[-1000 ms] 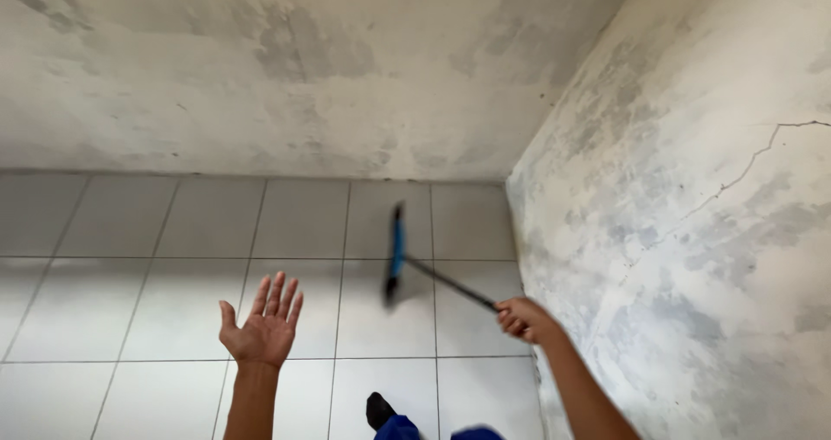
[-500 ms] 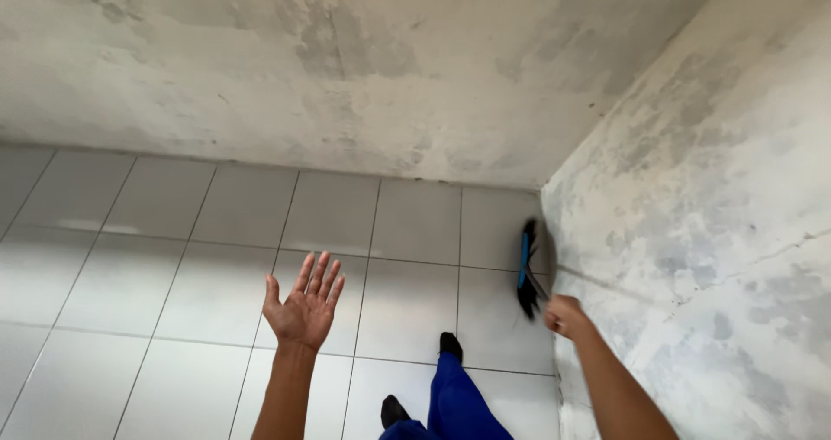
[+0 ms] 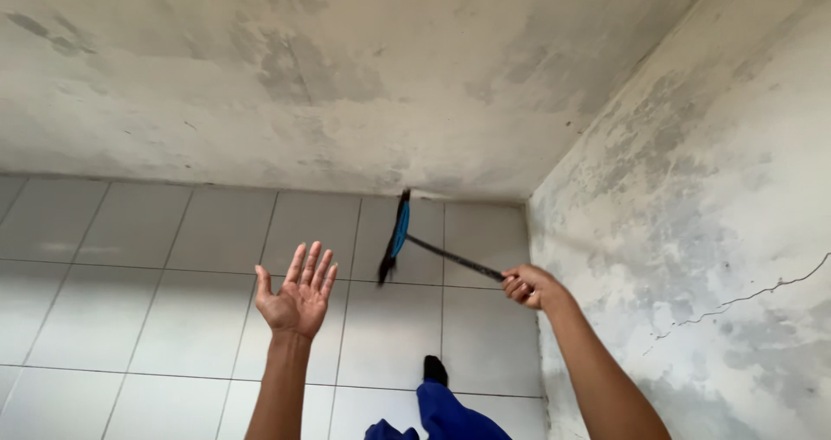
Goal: The person sweeps the floor using a broom, pushing the broom head along the baseboards and through an open area.
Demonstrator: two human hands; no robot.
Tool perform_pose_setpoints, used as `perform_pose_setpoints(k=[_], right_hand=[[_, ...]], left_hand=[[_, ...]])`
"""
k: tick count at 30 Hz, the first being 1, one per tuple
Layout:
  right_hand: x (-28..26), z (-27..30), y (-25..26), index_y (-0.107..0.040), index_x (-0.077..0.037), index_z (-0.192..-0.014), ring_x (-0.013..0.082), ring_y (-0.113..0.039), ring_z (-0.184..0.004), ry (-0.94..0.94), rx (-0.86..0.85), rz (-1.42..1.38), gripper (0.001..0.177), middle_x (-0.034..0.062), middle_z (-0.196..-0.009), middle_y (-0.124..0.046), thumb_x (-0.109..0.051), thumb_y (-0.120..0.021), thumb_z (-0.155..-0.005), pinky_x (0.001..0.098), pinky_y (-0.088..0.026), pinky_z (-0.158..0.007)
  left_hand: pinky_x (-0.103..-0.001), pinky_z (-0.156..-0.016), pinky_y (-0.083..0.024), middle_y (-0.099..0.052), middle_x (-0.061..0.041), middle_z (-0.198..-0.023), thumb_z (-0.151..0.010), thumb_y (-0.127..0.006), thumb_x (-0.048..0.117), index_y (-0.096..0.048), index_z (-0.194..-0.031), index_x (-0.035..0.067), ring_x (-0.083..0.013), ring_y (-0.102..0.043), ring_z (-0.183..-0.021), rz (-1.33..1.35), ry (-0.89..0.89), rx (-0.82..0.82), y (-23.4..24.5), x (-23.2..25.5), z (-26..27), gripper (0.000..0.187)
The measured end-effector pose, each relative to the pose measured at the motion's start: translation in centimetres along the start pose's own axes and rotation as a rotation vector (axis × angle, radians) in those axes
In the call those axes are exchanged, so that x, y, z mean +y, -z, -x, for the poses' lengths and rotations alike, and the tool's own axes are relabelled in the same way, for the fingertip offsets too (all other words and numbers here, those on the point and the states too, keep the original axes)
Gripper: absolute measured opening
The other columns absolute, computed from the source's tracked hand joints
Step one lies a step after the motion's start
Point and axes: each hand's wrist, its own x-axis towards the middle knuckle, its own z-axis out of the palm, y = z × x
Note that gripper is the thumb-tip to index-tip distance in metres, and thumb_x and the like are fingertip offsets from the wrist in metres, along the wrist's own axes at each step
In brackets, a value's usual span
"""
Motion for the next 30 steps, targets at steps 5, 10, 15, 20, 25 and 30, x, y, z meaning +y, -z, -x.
perform_pose_setpoints(k=[5,10,15,20,25,30], right_hand=[[-7.5,2.3,4.0,-0.037,-0.010,-0.072,0.0050,-0.026,-0.038,0.156,0.174,0.304,0.029,-0.0014,-0.055,-0.037,-0.015,-0.046,-0.100,0.0212,-0.019,-0.030],[-9.9,4.5,7.3,-0.043,0.003,-0.078,0.0084,-0.032,-0.039,0.284,0.379,0.298,0.018,0.0041,-0.056,-0.041,-0.002,-0.041,-0.095,0.0230,-0.024,-0.034],[-7.6,0.7,5.8,-0.049,0.004,-0.078,0.0177,-0.035,-0.039,0.370,0.479,0.256,0.012,0.0111,-0.057,-0.042,0.003,-0.045,-0.089,0.0335,-0.025,-0.036],[-3.1,-7.9,-3.9,-0.046,-0.002,-0.073,0.0161,-0.032,-0.043,0.387,0.505,0.532,0.016,0.0076,-0.062,-0.039,0.004,-0.052,-0.086,0.0358,-0.025,-0.037],[-1.2,-9.8,-11.5,-0.050,0.000,-0.079,0.0096,-0.035,-0.042,0.313,0.328,0.688,0.016,0.0040,-0.062,-0.044,-0.004,-0.051,-0.095,0.0274,-0.023,-0.034],[-1.3,-6.0,-13.0,-0.056,0.004,-0.088,0.0040,-0.036,-0.041,0.197,0.014,0.458,0.021,0.0005,-0.062,-0.048,-0.010,-0.051,-0.103,0.0205,-0.023,-0.031]], left_hand=[[-0.046,-0.122,-0.034,-0.035,-0.020,-0.163,-0.096,-0.024,0.069,-0.025,-0.159,0.003,-0.0359,-0.034,-0.151,0.006,-0.012,0.017,-1.0,-1.0,-2.4,0.091],[-0.046,-0.122,-0.034,-0.034,-0.020,-0.164,-0.096,-0.024,0.070,-0.024,-0.159,0.003,-0.0358,-0.034,-0.151,-0.038,-0.050,0.049,-1.8,-0.4,-3.2,0.091],[-0.047,-0.122,-0.035,-0.035,-0.020,-0.163,-0.096,-0.023,0.070,-0.026,-0.159,0.003,-0.0361,-0.036,-0.151,-0.049,-0.099,0.122,-1.6,1.1,-2.1,0.092],[-0.046,-0.122,-0.037,-0.038,-0.020,-0.162,-0.096,-0.024,0.071,-0.028,-0.158,0.002,-0.0357,-0.038,-0.150,-0.070,-0.130,0.152,-2.1,1.5,-2.0,0.093],[-0.047,-0.122,-0.038,-0.038,-0.020,-0.162,-0.096,-0.023,0.071,-0.027,-0.158,0.003,-0.0357,-0.039,-0.150,-0.060,-0.127,0.126,-2.9,1.0,-2.6,0.093],[-0.047,-0.123,-0.037,-0.037,-0.019,-0.163,-0.096,-0.024,0.071,-0.027,-0.159,0.003,-0.0356,-0.039,-0.151,-0.051,-0.131,0.093,-3.5,1.4,-3.2,0.093]])
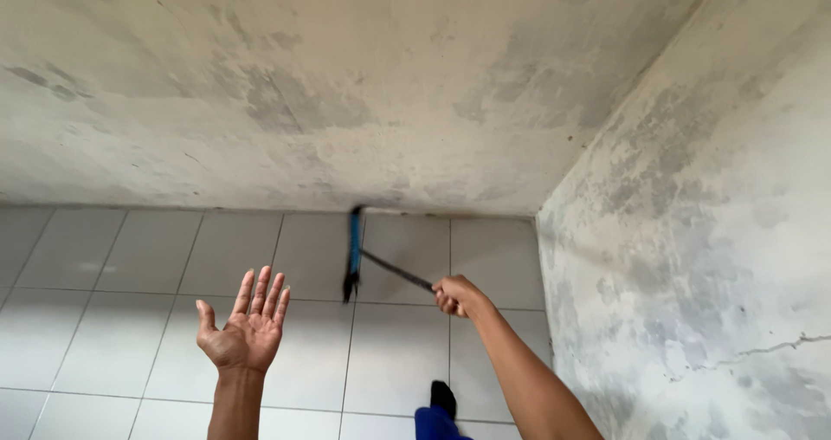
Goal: The person sweeps the floor using a broom, pushing the broom head along the baseboards and through an open area.
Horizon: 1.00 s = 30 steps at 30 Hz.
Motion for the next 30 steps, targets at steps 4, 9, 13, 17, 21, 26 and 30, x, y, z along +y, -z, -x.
perform_pose_setpoints(k=[4,9,13,17,21,26,30], right_hand=[[0.0,2.0,0.1,-0.059,0.011,-0.098,0.0052,-0.037,-0.041,0.038,0.050,0.067,0.019,0.0025,-0.060,-0.050,-0.007,-0.053,-0.101,0.0215,-0.022,-0.031],[-1.5,3.5,7.4,-0.057,0.013,-0.097,0.0065,-0.035,-0.041,0.103,0.152,0.034,0.018,0.0045,-0.060,-0.049,-0.005,-0.053,-0.099,0.0238,-0.020,-0.032],[-0.8,4.4,13.0,-0.052,0.006,-0.076,0.0093,-0.034,-0.040,0.138,0.344,0.143,0.018,0.0073,-0.056,-0.048,0.001,-0.050,-0.092,0.0271,-0.021,-0.034],[0.4,2.6,13.6,-0.049,0.005,-0.076,0.0092,-0.035,-0.042,0.082,0.494,0.168,0.018,0.0064,-0.058,-0.045,0.007,-0.040,-0.091,0.0268,-0.021,-0.037],[2.0,-2.1,7.6,-0.051,0.007,-0.075,0.0143,-0.042,-0.042,0.059,0.578,0.131,0.014,0.0127,-0.061,-0.050,0.008,-0.048,-0.089,0.0320,-0.029,-0.036],[3.4,-6.0,-3.2,-0.048,0.005,-0.074,0.0133,-0.042,-0.041,0.058,0.510,0.168,0.015,0.0117,-0.059,-0.049,0.009,-0.046,-0.089,0.0294,-0.027,-0.034],[2.2,-8.1,-12.9,-0.047,0.003,-0.073,0.0125,-0.042,-0.040,0.058,0.380,0.214,0.017,0.0110,-0.058,-0.049,0.009,-0.045,-0.089,0.0273,-0.026,-0.034]], left_hand=[[-0.046,-0.123,-0.036,-0.036,-0.021,-0.164,-0.096,-0.024,0.071,-0.025,-0.160,0.002,-0.0367,-0.037,-0.151,0.007,-0.009,-0.078,-0.2,0.5,-0.6,0.094],[-0.046,-0.125,-0.035,-0.036,-0.019,-0.165,-0.096,-0.026,0.071,-0.025,-0.160,0.003,-0.0350,-0.036,-0.153,0.015,-0.008,-0.084,-1.0,0.8,-1.7,0.093],[-0.046,-0.125,-0.033,-0.035,-0.019,-0.165,-0.096,-0.027,0.071,-0.025,-0.160,0.003,-0.0351,-0.034,-0.153,0.059,-0.010,-0.088,0.0,1.0,-2.4,0.093],[-0.046,-0.124,-0.033,-0.036,-0.020,-0.164,-0.095,-0.026,0.072,-0.026,-0.159,0.003,-0.0352,-0.035,-0.152,0.087,-0.004,-0.065,1.5,1.9,-2.7,0.093],[-0.046,-0.124,-0.034,-0.037,-0.019,-0.164,-0.096,-0.027,0.070,-0.028,-0.159,0.003,-0.0354,-0.036,-0.152,0.109,0.016,-0.036,3.1,3.9,-2.9,0.092],[-0.046,-0.124,-0.034,-0.036,-0.019,-0.164,-0.096,-0.026,0.070,-0.027,-0.159,0.003,-0.0353,-0.036,-0.152,0.102,0.012,-0.045,5.5,7.8,-3.6,0.092],[-0.047,-0.123,-0.035,-0.036,-0.020,-0.163,-0.095,-0.024,0.070,-0.027,-0.158,0.003,-0.0363,-0.036,-0.151,0.110,0.003,-0.034,7.5,11.8,-4.3,0.093]])
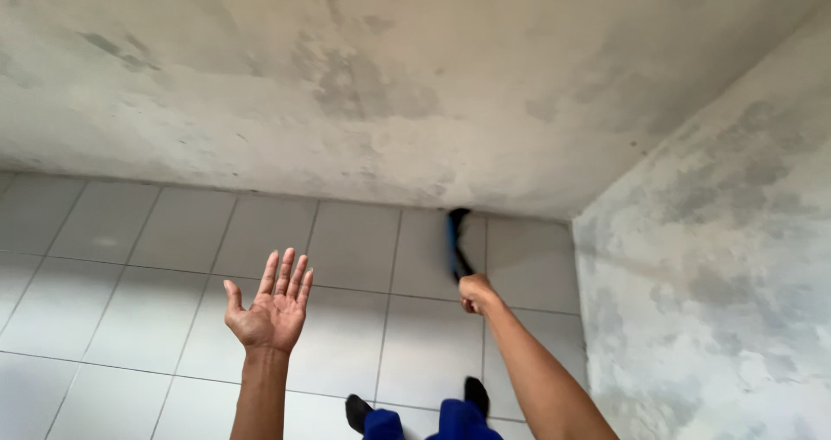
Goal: The person sweeps the floor using a broom, pushing the broom head along the baseboards and through an open area.
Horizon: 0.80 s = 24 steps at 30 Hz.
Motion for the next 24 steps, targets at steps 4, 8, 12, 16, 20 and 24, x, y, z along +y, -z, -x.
perform_pose_setpoints(k=[4,8,12,16,20,24], right_hand=[[-1.5,0.9,-5.8,-0.043,0.000,-0.076,0.0085,-0.040,-0.040,-0.064,-0.225,-0.049,0.018,0.0057,-0.057,-0.047,0.004,-0.047,-0.093,0.0231,-0.024,-0.032],[-2.4,2.5,-8.3,-0.039,-0.007,-0.080,0.0024,-0.031,-0.041,-0.177,-0.429,-0.319,0.025,-0.0043,-0.057,-0.040,-0.013,-0.045,-0.104,0.0184,-0.021,-0.031],[-2.4,4.9,-8.1,-0.048,-0.005,-0.088,0.0016,-0.031,-0.042,-0.110,-0.392,-0.281,0.018,-0.0055,-0.058,-0.042,-0.011,-0.045,-0.104,0.0179,-0.020,-0.031],[-3.6,6.1,-5.3,-0.038,-0.008,-0.083,0.0028,-0.031,-0.042,-0.135,-0.324,-0.314,0.019,-0.0034,-0.058,-0.041,-0.009,-0.044,-0.101,0.0188,-0.019,-0.030],[-5.7,7.3,-3.8,-0.038,-0.007,-0.078,0.0026,-0.030,-0.042,-0.114,-0.161,-0.221,0.024,-0.0031,-0.057,-0.039,-0.012,-0.045,-0.101,0.0178,-0.021,-0.030],[-5.6,8.1,-6.3,-0.041,-0.004,-0.072,0.0044,-0.035,-0.041,-0.161,-0.038,-0.184,0.029,0.0010,-0.056,-0.042,-0.009,-0.045,-0.100,0.0169,-0.026,-0.031]], left_hand=[[-0.046,-0.123,-0.035,-0.037,-0.020,-0.162,-0.096,-0.025,0.070,-0.026,-0.159,0.002,-0.0362,-0.037,-0.150,-0.033,-0.022,-0.014,3.0,4.4,-0.3,0.092],[-0.047,-0.122,-0.036,-0.039,-0.020,-0.161,-0.095,-0.025,0.070,-0.028,-0.158,0.003,-0.0362,-0.039,-0.149,-0.007,-0.016,0.026,5.4,8.9,-1.6,0.092],[-0.046,-0.122,-0.037,-0.039,-0.020,-0.160,-0.095,-0.025,0.070,-0.028,-0.158,0.003,-0.0365,-0.039,-0.149,0.035,-0.011,0.018,7.5,12.6,-2.9,0.092],[-0.046,-0.122,-0.037,-0.039,-0.020,-0.161,-0.096,-0.025,0.070,-0.027,-0.159,0.003,-0.0365,-0.040,-0.149,0.089,0.000,-0.031,9.0,15.0,-4.5,0.092],[-0.046,-0.122,-0.036,-0.039,-0.020,-0.161,-0.097,-0.025,0.069,-0.026,-0.159,0.002,-0.0355,-0.040,-0.149,0.128,-0.012,-0.054,10.8,16.5,-5.1,0.091],[-0.046,-0.121,-0.036,-0.041,-0.019,-0.159,-0.097,-0.023,0.069,-0.027,-0.158,0.002,-0.0349,-0.041,-0.147,0.163,-0.028,0.001,12.2,18.0,-3.6,0.091]])
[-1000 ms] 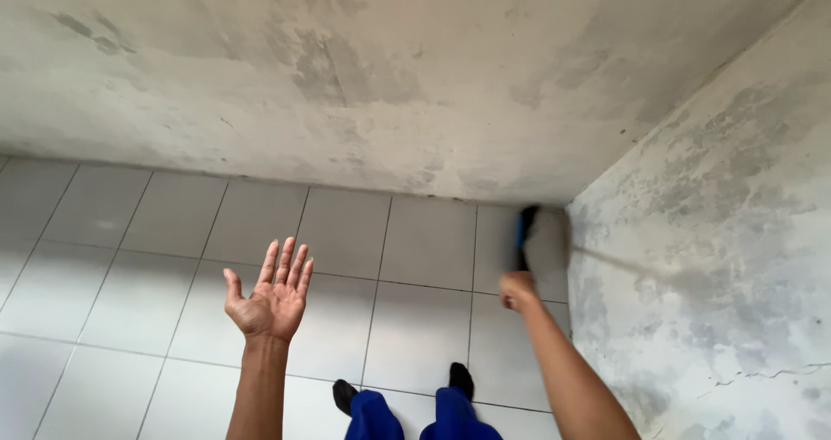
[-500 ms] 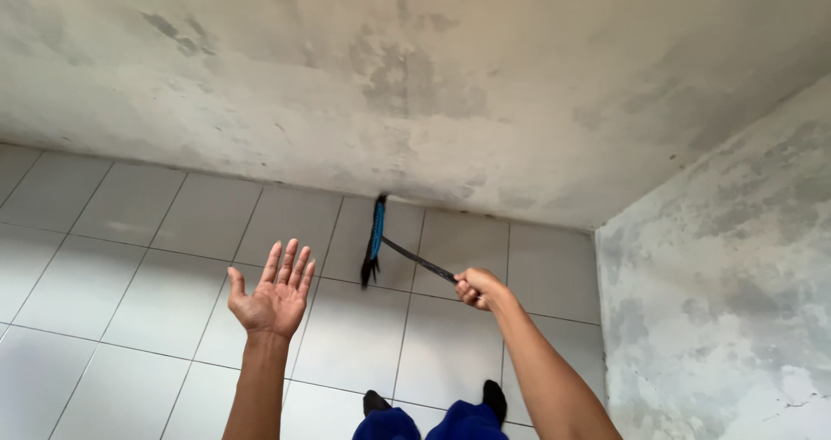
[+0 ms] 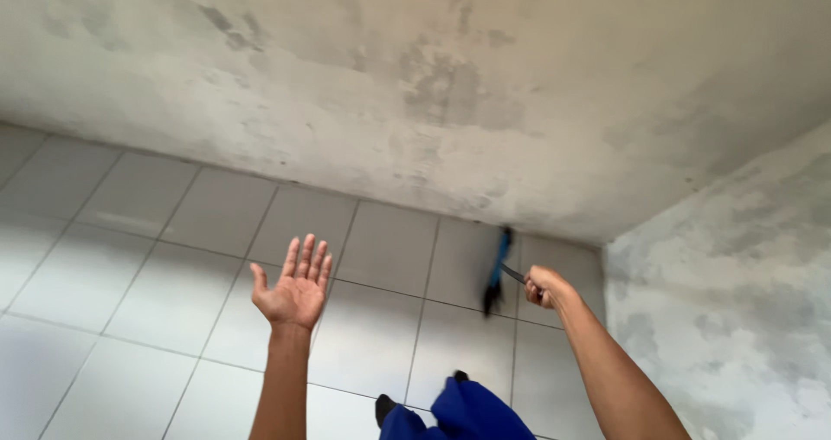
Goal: The person sweeps the floor using a broom, pushing the broom head along the baseboards and through an open area.
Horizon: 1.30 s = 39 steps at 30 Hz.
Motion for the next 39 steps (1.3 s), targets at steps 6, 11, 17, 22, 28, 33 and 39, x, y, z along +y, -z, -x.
perform_pose_setpoints(k=[6,11,17,22,28,33,39], right_hand=[[0.8,-2.6,-8.9,-0.034,-0.009,-0.068,0.0086,-0.040,-0.039,0.043,-0.036,0.071,0.027,0.0002,-0.054,-0.039,0.009,-0.041,-0.088,0.0217,-0.029,-0.030],[-0.9,-5.1,-19.6,-0.038,-0.011,-0.068,0.0090,-0.042,-0.038,0.028,-0.179,0.293,0.022,0.0011,-0.053,-0.043,-0.001,-0.037,-0.088,0.0226,-0.020,-0.031],[-1.6,-5.8,-24.2,-0.037,-0.010,-0.071,0.0047,-0.033,-0.042,-0.127,-0.454,0.028,0.033,-0.0016,-0.057,-0.041,-0.011,-0.048,-0.101,0.0182,-0.019,-0.032],[-5.0,-6.1,-21.8,-0.035,-0.013,-0.068,0.0034,-0.029,-0.041,-0.141,-0.574,-0.031,0.033,-0.0041,-0.056,-0.037,-0.011,-0.046,-0.099,0.0187,-0.018,-0.030],[-10.1,-0.8,-12.1,-0.038,-0.012,-0.071,0.0034,-0.026,-0.040,-0.044,-0.445,0.068,0.030,-0.0052,-0.054,-0.035,-0.017,-0.045,-0.100,0.0192,-0.019,-0.030],[-10.1,4.8,-9.1,-0.051,0.001,-0.081,0.0043,-0.031,-0.042,0.131,-0.102,0.308,0.032,-0.0031,-0.056,-0.041,-0.021,-0.049,-0.104,0.0201,-0.023,-0.031],[-1.8,-0.9,-18.1,-0.048,-0.002,-0.073,0.0098,-0.034,-0.040,0.131,0.057,0.196,0.023,0.0023,-0.053,-0.042,-0.007,-0.045,-0.095,0.0268,-0.023,-0.032]], left_hand=[[-0.045,-0.121,-0.038,-0.043,-0.018,-0.157,-0.097,-0.023,0.068,-0.029,-0.158,0.002,-0.0341,-0.042,-0.146,-0.010,-0.072,0.107,0.5,3.0,1.2,0.090],[-0.046,-0.120,-0.038,-0.044,-0.020,-0.156,-0.097,-0.021,0.067,-0.028,-0.157,0.002,-0.0348,-0.043,-0.146,-0.048,-0.142,0.128,0.3,5.4,1.3,0.088],[-0.045,-0.120,-0.039,-0.043,-0.019,-0.156,-0.098,-0.020,0.066,-0.029,-0.158,0.002,-0.0344,-0.043,-0.146,-0.073,-0.167,0.167,-1.2,6.8,-0.5,0.088],[-0.046,-0.120,-0.039,-0.043,-0.020,-0.157,-0.099,-0.021,0.066,-0.028,-0.158,0.001,-0.0355,-0.043,-0.147,-0.058,-0.176,0.158,-2.2,6.4,-2.8,0.088],[-0.047,-0.122,-0.037,-0.041,-0.019,-0.160,-0.098,-0.022,0.067,-0.027,-0.158,0.001,-0.0356,-0.040,-0.149,-0.018,-0.108,0.148,-1.2,5.0,-6.2,0.090],[-0.047,-0.123,-0.033,-0.038,-0.020,-0.162,-0.097,-0.022,0.069,-0.025,-0.159,0.002,-0.0367,-0.037,-0.150,-0.009,-0.024,0.081,-1.1,5.8,-10.3,0.091],[-0.047,-0.123,-0.032,-0.037,-0.019,-0.162,-0.098,-0.023,0.068,-0.026,-0.159,0.001,-0.0364,-0.036,-0.150,-0.029,0.033,0.038,0.9,13.6,-12.7,0.091]])
